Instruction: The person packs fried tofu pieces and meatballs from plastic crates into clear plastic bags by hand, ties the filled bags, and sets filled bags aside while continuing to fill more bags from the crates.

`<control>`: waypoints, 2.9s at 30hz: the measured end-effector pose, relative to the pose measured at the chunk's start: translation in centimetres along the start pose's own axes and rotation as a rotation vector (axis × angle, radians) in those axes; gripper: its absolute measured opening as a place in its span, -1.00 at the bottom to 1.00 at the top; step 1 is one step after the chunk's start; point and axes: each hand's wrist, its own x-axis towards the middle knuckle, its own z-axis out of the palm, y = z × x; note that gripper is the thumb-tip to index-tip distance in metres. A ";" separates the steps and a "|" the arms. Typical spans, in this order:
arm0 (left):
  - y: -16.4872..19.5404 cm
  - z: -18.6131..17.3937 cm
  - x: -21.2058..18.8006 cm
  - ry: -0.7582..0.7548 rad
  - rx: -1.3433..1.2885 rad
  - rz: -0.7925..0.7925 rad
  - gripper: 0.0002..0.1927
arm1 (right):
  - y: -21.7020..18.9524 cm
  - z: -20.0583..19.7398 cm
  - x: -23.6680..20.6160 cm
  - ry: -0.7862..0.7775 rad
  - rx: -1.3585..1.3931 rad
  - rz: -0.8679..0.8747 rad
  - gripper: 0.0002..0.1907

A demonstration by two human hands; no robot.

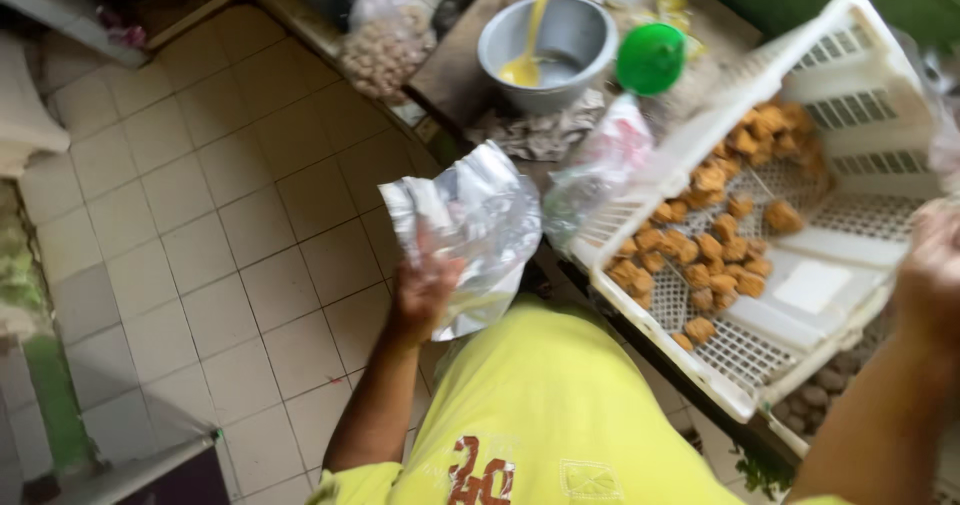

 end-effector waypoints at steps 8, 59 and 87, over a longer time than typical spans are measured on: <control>6.9 4.6 3.1 -0.145 0.852 0.226 -0.52 | -15.1 25.9 -17.8 -0.744 0.703 0.107 -0.15; -0.4 -1.4 -3.8 -0.104 0.411 0.083 -0.58 | -13.3 27.3 -21.1 -0.236 1.009 0.767 -0.82; 5.6 -0.2 -1.4 -0.005 0.729 -0.068 -0.89 | -19.1 20.8 -19.5 0.012 -0.263 -0.601 -0.55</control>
